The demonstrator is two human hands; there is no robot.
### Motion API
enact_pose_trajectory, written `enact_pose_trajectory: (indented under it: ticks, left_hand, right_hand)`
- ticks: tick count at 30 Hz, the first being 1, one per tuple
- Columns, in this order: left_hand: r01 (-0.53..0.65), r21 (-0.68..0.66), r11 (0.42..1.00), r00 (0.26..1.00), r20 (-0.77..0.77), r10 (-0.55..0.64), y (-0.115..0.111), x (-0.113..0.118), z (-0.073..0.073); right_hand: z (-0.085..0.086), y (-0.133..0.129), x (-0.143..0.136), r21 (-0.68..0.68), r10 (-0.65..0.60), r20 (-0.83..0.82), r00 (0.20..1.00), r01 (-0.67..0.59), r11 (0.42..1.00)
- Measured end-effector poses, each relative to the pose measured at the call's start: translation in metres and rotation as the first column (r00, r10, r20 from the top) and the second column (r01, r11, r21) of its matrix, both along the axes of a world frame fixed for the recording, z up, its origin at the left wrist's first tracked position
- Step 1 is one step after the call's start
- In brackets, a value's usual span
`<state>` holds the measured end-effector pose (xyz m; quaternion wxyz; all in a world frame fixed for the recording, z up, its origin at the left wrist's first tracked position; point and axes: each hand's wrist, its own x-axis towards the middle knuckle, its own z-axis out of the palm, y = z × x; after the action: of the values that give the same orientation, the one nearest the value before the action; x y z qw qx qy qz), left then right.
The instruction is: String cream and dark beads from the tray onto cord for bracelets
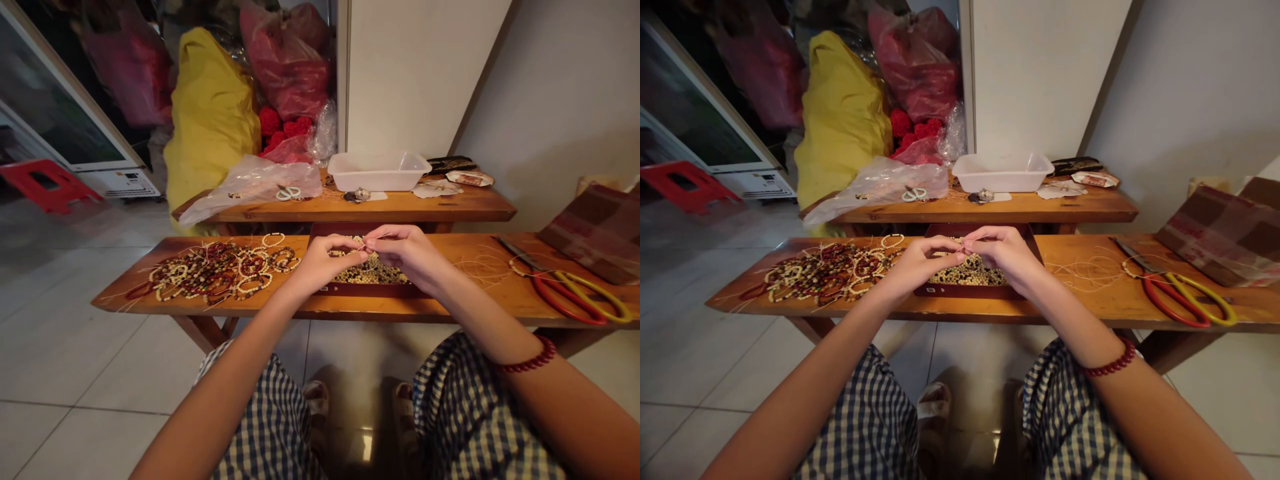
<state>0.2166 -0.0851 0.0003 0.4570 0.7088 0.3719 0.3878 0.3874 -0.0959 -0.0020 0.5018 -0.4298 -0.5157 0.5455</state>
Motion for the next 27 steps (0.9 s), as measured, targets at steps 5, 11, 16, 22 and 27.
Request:
enact_pose_trajectory:
  ticks: [5, 11, 16, 22, 27]
  left_hand:
    - [-0.041, 0.070, 0.997, 0.998, 0.046, 0.038, 0.004, -0.002, -0.002]
    - [-0.042, -0.150, 0.988, 0.989, 0.132, 0.062, 0.005, -0.004, -0.001]
    - [-0.132, -0.051, 0.990, 0.990, 0.033, 0.134, 0.007, -0.006, -0.003]
    - [-0.094, 0.027, 0.995, 0.988, -0.121, 0.096, 0.007, -0.009, -0.001]
    - [0.009, -0.011, 1.000, 0.982, -0.187, -0.011, 0.004, -0.016, 0.007]
  right_hand:
    - [0.001, 0.000, -0.001, -0.022, 0.000, 0.024, 1.000, 0.000, 1.000]
    - [0.000, 0.000, 0.000, 0.019, 0.030, 0.097, 0.995, -0.032, 0.999]
    - [-0.002, 0.001, 0.000, 0.189, -0.013, 0.303, 0.953, -0.047, 0.981]
    - [-0.005, 0.003, -0.001, 0.296, -0.075, 0.536, 0.841, -0.103, 0.950]
    - [-0.002, 0.001, 0.000, 0.260, -0.040, 0.463, 0.885, -0.092, 0.961]
